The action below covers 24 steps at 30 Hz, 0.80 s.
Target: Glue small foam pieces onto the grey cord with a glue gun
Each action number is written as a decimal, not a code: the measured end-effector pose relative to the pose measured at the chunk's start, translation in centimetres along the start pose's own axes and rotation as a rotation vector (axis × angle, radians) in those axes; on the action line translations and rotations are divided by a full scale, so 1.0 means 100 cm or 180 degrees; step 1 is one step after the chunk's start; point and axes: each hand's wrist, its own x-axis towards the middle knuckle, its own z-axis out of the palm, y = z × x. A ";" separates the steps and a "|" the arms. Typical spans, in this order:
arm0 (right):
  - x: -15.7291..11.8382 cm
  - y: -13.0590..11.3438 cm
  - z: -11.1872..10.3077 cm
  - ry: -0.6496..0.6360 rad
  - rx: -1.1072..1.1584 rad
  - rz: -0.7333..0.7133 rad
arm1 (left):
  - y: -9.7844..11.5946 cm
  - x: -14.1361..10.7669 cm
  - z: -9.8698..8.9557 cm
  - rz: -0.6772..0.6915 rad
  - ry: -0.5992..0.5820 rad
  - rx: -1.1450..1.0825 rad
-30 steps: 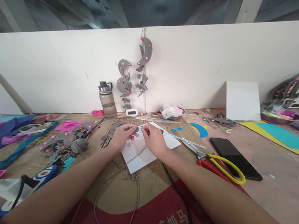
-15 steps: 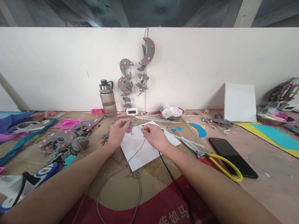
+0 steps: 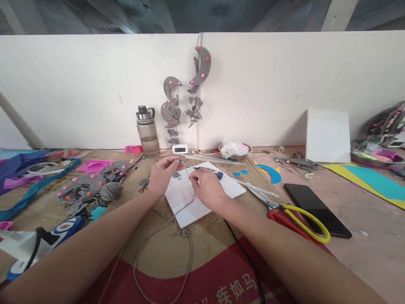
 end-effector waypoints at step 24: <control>0.002 -0.006 -0.002 0.0790 0.1192 0.0547 | 0.011 -0.024 0.018 0.0578 0.0018 0.1087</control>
